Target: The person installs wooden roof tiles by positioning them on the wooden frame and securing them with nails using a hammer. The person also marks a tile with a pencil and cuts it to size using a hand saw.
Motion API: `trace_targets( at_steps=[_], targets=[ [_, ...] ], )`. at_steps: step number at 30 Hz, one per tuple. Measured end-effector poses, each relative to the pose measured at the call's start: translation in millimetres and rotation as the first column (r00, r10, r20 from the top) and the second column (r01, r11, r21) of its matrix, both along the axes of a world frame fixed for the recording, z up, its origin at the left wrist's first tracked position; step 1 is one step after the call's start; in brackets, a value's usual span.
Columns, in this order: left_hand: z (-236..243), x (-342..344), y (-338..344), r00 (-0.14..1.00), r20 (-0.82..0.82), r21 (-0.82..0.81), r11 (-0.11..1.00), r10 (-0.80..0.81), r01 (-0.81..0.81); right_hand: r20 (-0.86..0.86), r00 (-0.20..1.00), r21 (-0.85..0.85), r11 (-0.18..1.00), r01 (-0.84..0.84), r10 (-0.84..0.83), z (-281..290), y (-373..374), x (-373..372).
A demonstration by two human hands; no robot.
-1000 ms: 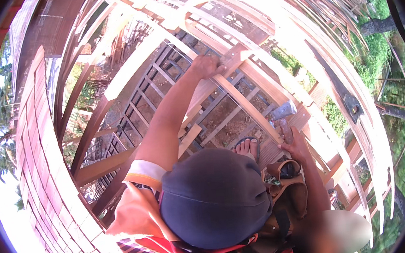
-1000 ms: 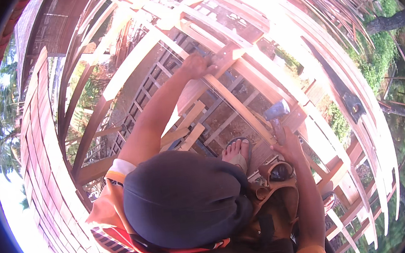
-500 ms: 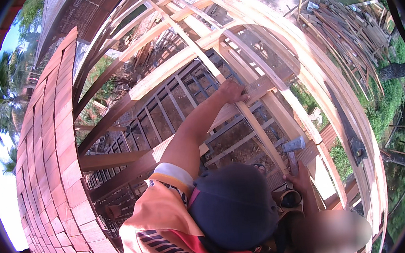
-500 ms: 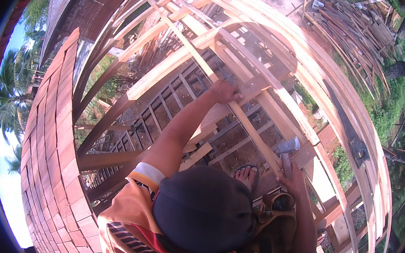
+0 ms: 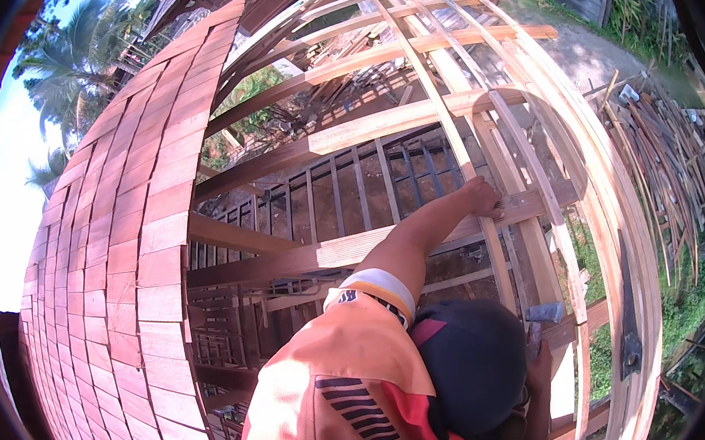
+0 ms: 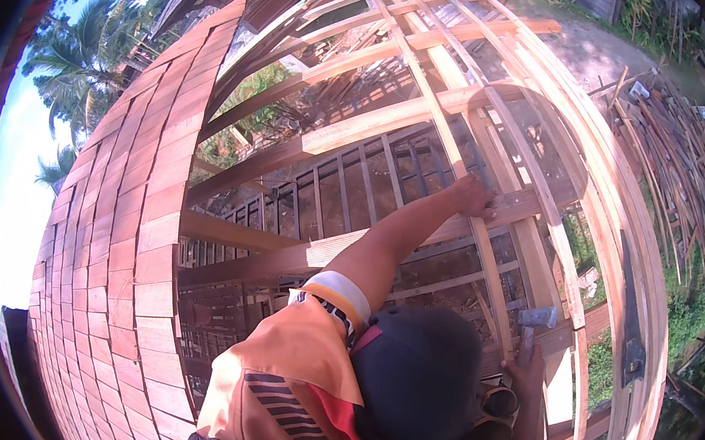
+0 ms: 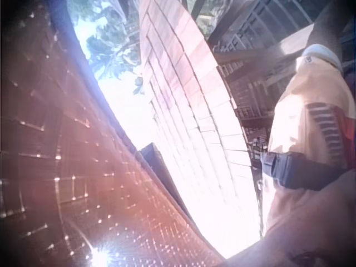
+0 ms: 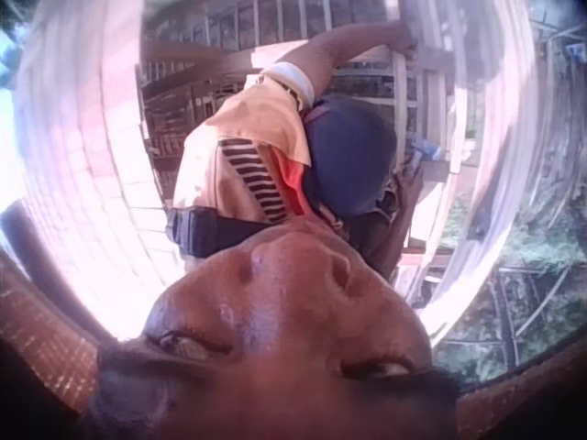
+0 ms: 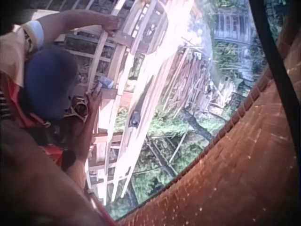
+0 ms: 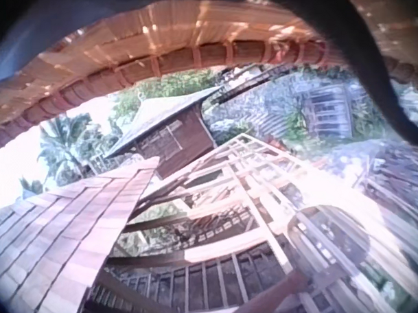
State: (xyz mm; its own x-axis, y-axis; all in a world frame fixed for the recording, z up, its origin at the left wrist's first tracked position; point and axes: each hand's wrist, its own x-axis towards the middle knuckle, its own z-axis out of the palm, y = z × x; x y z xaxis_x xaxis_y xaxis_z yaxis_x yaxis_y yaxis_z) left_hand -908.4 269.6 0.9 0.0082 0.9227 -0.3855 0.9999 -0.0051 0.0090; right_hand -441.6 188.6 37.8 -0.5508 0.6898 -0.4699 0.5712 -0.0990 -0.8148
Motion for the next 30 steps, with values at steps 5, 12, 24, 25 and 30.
trace_targets(
  at_steps=[5, 12, 24, 25, 30],
  targets=[
    [-1, -3, -1, 1.0, -0.003, -0.013, 1.0, 0.001, -0.001, 0.08, 0.997, -0.073, 0.997, -0.01, 0.015, 11, 6, -5],
    [12, 2, 3, 0.999, -0.033, -0.076, 0.997, 0.01, -0.013, 0.001, 0.997, 0.073, 0.995, -0.074, 0.075, 1, 3, -4],
    [24, 17, 24, 0.999, -0.022, -0.102, 0.994, 0.04, -0.042, 0.009, 1.0, 0.085, 0.996, -0.009, 0.008, -2, 1, -4],
    [31, 18, 23, 0.996, 0.052, -0.147, 0.987, 0.073, -0.065, 0.009, 1.0, 0.104, 0.994, 0.012, -0.013, -3, -4, 2],
    [13, -4, 8, 0.999, 0.024, -0.178, 0.983, 0.04, -0.035, 0.093, 0.995, 0.068, 0.997, -0.037, 0.031, -6, 3, 1]
  ],
)
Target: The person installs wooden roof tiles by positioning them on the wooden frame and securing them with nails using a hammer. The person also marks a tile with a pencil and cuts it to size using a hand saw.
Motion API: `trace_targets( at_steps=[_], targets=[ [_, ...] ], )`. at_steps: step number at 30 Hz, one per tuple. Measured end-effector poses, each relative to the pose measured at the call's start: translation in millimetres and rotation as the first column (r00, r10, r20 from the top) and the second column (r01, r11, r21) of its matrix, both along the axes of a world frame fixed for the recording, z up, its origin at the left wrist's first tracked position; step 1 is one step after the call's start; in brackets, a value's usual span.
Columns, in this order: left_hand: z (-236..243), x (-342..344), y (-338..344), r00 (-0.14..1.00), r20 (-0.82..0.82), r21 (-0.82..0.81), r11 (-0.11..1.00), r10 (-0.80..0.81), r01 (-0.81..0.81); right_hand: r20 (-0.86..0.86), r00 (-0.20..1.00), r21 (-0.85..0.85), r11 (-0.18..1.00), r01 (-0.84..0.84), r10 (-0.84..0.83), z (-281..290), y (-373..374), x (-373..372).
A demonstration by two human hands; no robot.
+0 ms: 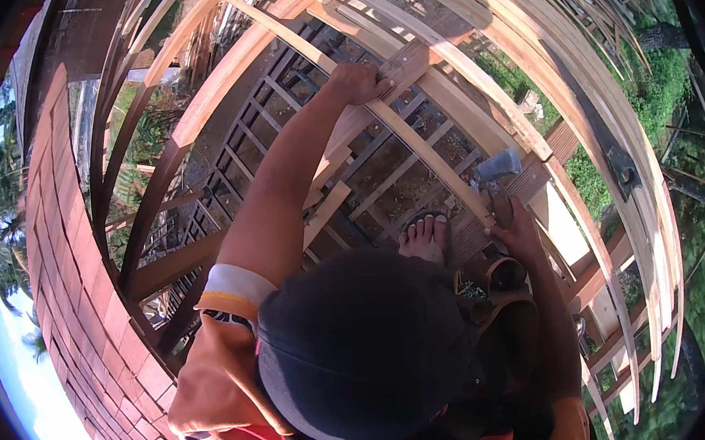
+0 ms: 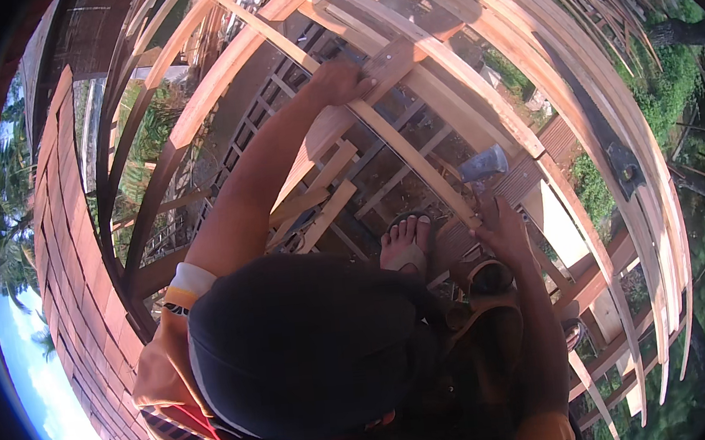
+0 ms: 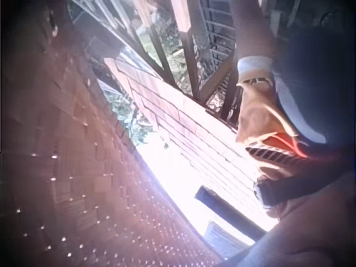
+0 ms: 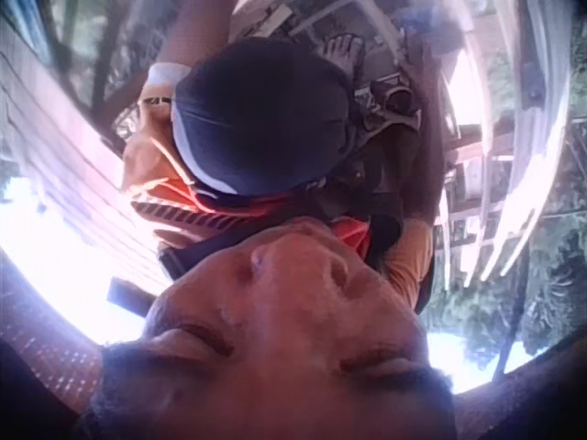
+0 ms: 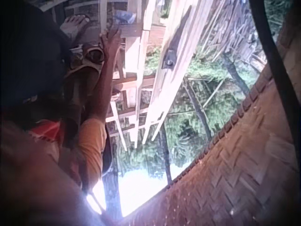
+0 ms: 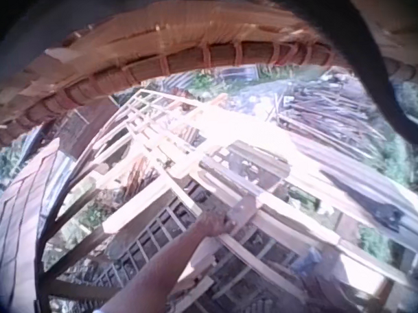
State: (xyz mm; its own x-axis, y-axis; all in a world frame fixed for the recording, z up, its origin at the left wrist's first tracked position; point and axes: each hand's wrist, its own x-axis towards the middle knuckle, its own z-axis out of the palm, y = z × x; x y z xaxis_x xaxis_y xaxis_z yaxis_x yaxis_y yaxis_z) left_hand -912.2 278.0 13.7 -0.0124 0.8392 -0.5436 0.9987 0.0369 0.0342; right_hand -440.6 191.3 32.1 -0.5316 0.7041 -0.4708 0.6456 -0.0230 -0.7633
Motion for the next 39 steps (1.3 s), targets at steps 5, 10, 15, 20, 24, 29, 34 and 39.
trace_targets(
  at_steps=[5, 10, 15, 20, 24, 29, 34, 39],
  targets=[
    [-13, 7, 3, 0.998, 0.037, 0.098, 0.994, -0.056, 0.052, -0.033, 0.998, -0.022, 0.999, 0.047, -0.048, 8, 4, 6],
    [26, 25, 12, 1.0, -0.028, -0.06, 0.998, -0.01, 0.008, -0.051, 0.994, -0.092, 0.992, 0.087, -0.092, -4, -4, 2],
    [3, 11, -1, 0.998, -0.055, 0.08, 0.997, -0.008, 0.013, -0.061, 0.995, -0.133, 0.989, 0.065, -0.074, 2, -6, -2],
    [2, 12, -5, 0.998, 0.004, 0.11, 0.992, 0.065, -0.065, -0.062, 0.996, -0.07, 0.996, 0.056, -0.06, -2, -2, -3],
    [14, 18, 3, 0.999, 0.022, 0.03, 0.999, 0.041, -0.042, -0.011, 1.0, -0.126, 0.992, 0.016, -0.018, 3, 5, 2],
    [10, 17, 1, 1.0, -0.008, 0.018, 1.0, 0.006, -0.006, -0.03, 0.999, -0.089, 0.995, 0.033, -0.036, 9, 3, -1],
    [6, 15, 2, 1.0, 0.001, 0.016, 1.0, 0.017, -0.017, 0.037, 0.999, -0.073, 0.997, 0.037, -0.034, 20, 3, -8],
    [12, 14, -1, 0.999, 0.037, 0.037, 0.999, 0.03, -0.032, 0.041, 0.999, -0.057, 0.998, 0.029, -0.027, 8, -2, -5]
  ],
)
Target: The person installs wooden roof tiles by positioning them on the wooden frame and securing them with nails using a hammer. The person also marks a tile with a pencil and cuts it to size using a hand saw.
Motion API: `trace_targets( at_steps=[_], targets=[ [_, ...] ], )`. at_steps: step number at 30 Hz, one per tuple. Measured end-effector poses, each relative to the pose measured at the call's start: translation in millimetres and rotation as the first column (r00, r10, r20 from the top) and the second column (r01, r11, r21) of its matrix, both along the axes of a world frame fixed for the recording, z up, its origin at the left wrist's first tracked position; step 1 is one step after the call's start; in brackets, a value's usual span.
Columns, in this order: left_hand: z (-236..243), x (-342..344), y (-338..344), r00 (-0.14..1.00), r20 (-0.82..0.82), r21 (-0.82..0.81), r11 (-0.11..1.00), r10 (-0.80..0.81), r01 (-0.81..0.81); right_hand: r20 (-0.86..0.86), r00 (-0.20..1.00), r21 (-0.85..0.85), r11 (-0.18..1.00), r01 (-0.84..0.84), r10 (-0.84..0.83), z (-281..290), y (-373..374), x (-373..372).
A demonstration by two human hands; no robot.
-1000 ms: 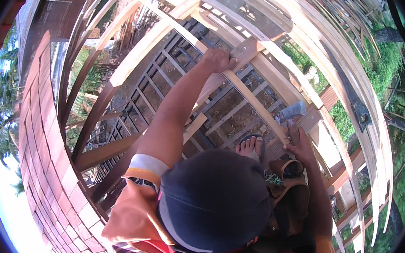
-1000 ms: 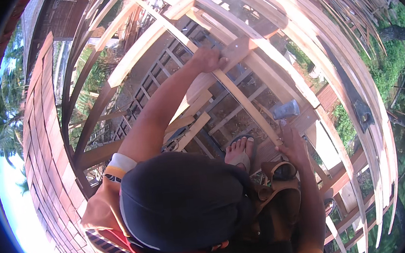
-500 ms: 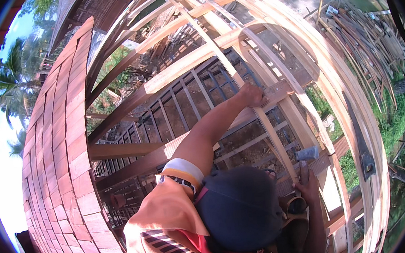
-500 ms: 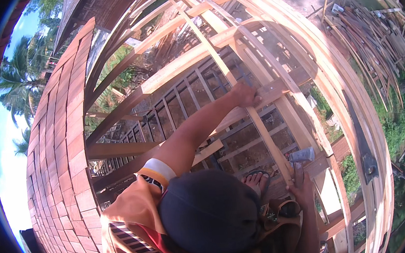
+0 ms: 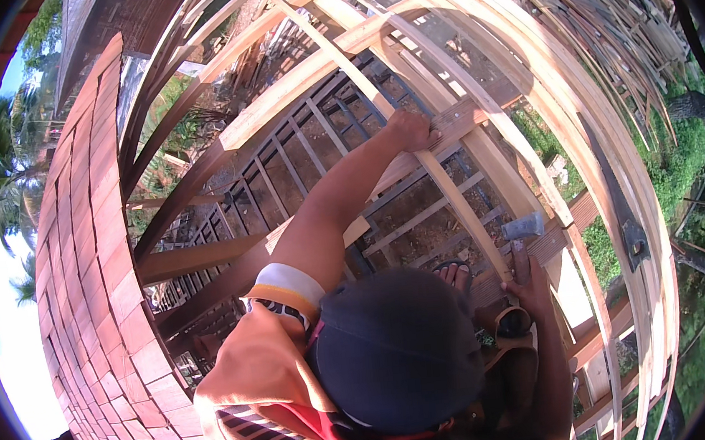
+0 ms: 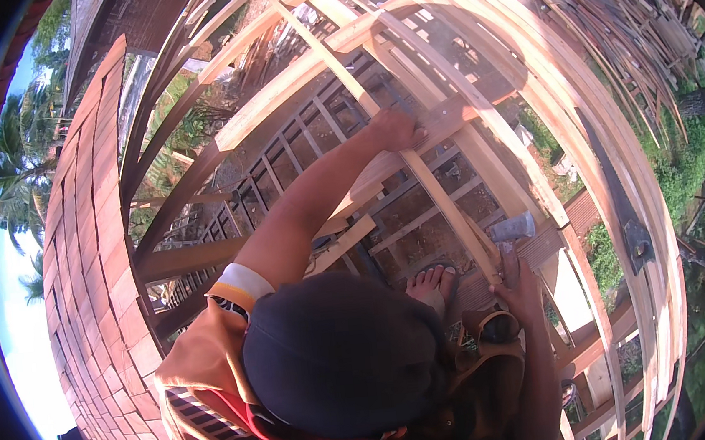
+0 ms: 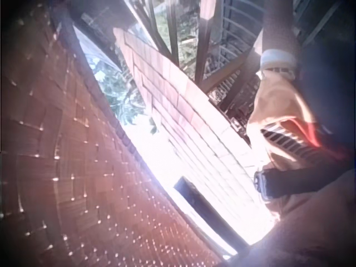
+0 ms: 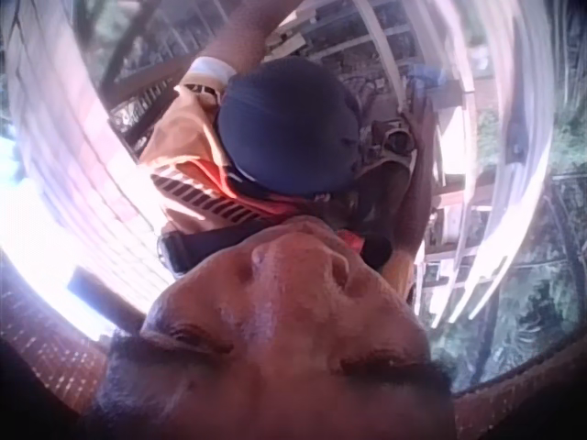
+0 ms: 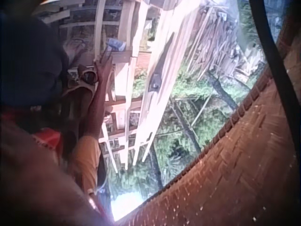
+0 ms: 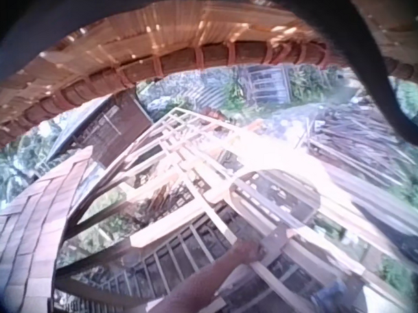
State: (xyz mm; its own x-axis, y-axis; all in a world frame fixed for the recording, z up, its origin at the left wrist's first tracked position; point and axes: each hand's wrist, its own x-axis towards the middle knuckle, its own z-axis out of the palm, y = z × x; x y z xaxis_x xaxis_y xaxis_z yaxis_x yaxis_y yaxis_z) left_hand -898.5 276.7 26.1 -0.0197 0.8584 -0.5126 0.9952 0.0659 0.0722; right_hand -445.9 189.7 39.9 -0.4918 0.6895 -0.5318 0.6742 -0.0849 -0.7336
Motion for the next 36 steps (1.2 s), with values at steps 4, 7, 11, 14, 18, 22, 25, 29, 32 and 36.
trace_targets(
  at_steps=[4, 7, 11, 14, 18, 22, 25, 29, 32, 36],
  targets=[
    [-5, -6, 3, 0.995, -0.071, -0.042, 0.997, -0.075, 0.072, -0.023, 1.0, 0.0, 1.0, -0.013, 0.013, -15, 3, 4],
    [-11, 3, 8, 0.998, -0.04, 0.02, 0.999, -0.042, 0.043, -0.021, 0.999, -0.024, 0.999, -0.026, 0.026, -22, 4, 16],
    [-9, 2, 7, 1.0, -0.009, 0.009, 1.0, -0.018, 0.018, -0.09, 0.993, -0.126, 0.99, 0.061, -0.072, -11, 7, 15],
    [-24, -8, 3, 0.997, -0.033, 0.11, 0.991, -0.076, 0.08, -0.079, 0.982, -0.208, 0.966, 0.152, -0.171, -14, 12, 23],
    [-40, -26, -5, 0.983, -0.033, 0.252, 0.95, -0.182, 0.185, -0.042, 0.983, -0.33, 0.931, 0.156, -0.18, 5, 21, 38],
    [-38, -24, -7, 0.976, -0.051, 0.266, 0.939, -0.21, 0.216, -0.005, 1.0, -0.274, 0.962, -0.014, 0.013, 24, 25, 59],
    [-36, -23, -6, 0.986, -0.014, 0.254, 0.953, -0.168, 0.166, 0.028, 0.997, -0.418, 0.907, -0.048, 0.066, 36, 17, 64],
    [-34, -21, -5, 0.984, -0.021, 0.267, 0.948, -0.176, 0.175, -0.058, 0.998, -0.34, 0.939, -0.043, 0.024, 28, 8, 68],
    [-38, -27, -8, 0.975, -0.018, 0.296, 0.93, -0.222, 0.217, -0.043, 0.998, -0.329, 0.943, -0.047, 0.035, 34, 8, 65],
    [-38, -25, -8, 0.962, -0.052, 0.3, 0.914, -0.269, 0.272, 0.082, 0.976, 0.135, 0.968, -0.212, 0.202, 27, -3, 67]
  ],
)
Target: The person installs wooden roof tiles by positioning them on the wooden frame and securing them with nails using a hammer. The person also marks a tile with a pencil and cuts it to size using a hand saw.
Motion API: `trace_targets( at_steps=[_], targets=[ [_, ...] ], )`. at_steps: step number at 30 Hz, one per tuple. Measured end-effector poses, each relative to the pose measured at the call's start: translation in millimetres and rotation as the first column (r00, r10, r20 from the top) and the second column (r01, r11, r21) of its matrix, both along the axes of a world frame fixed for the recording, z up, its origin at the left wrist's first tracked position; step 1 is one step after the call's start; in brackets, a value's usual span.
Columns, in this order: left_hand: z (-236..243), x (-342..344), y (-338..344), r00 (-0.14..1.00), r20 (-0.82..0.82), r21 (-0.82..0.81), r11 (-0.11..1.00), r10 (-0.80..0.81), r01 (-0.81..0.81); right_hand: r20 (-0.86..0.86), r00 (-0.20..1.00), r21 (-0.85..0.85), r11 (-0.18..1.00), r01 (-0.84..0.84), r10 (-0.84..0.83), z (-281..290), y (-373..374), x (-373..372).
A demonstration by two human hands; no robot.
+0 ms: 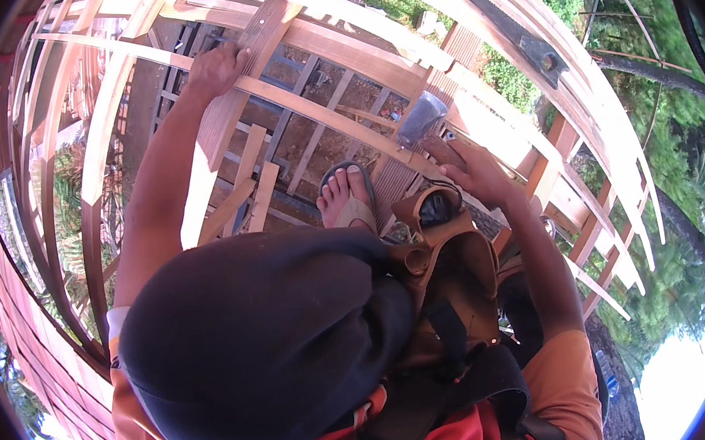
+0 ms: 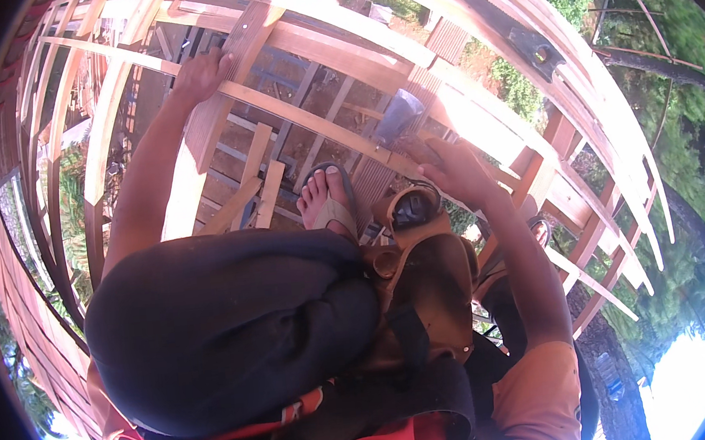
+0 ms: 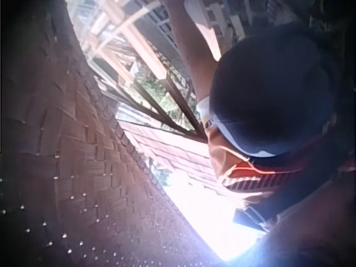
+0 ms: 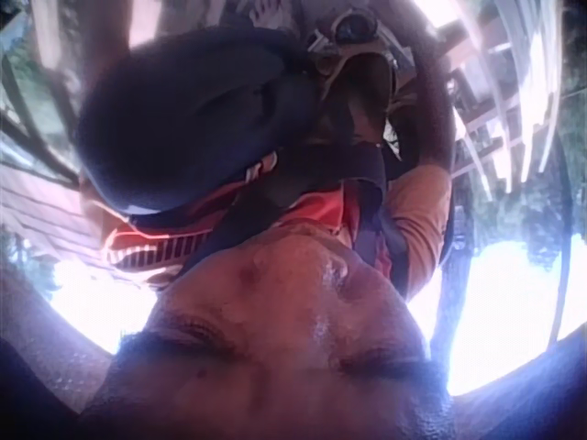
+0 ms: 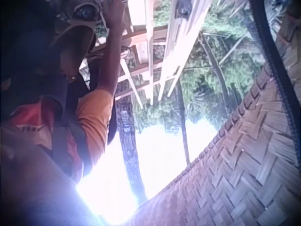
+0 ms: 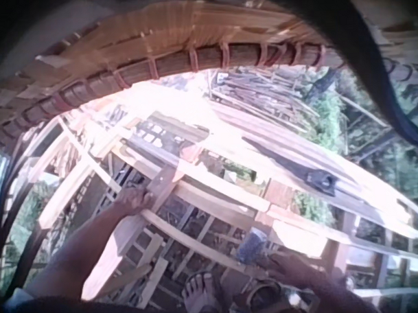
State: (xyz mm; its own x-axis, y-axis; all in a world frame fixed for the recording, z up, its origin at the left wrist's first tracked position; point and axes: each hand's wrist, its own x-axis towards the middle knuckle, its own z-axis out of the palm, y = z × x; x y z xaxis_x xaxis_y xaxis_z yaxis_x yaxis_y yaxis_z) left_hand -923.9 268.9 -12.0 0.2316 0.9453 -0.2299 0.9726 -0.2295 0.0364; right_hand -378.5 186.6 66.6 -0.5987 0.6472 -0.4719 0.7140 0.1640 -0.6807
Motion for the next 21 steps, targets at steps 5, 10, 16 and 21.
trace_targets(
  at_steps=[5, 10, 16, 21],
  targets=[
    [-10, -6, -4, 0.999, -0.02, 0.033, 0.998, -0.044, 0.045, -0.027, 0.997, 0.2, 0.977, 0.076, -0.072, 41, -8, -12],
    [-5, 2, -8, 0.998, -0.027, 0.117, 0.992, 0.049, -0.045, 0.277, 0.961, -0.069, 0.997, 0.038, -0.017, 59, -10, -25],
    [2, 12, 0, 0.996, -0.045, -0.015, 0.997, 0.074, -0.075, -0.148, 0.954, 0.247, 0.924, 0.291, -0.26, 88, 3, -29],
    [-17, -11, -16, 0.962, -0.16, 0.294, 0.919, -0.223, 0.262, -0.692, 0.702, 0.106, 0.937, 0.332, -0.171, 105, 11, -29]
  ],
)
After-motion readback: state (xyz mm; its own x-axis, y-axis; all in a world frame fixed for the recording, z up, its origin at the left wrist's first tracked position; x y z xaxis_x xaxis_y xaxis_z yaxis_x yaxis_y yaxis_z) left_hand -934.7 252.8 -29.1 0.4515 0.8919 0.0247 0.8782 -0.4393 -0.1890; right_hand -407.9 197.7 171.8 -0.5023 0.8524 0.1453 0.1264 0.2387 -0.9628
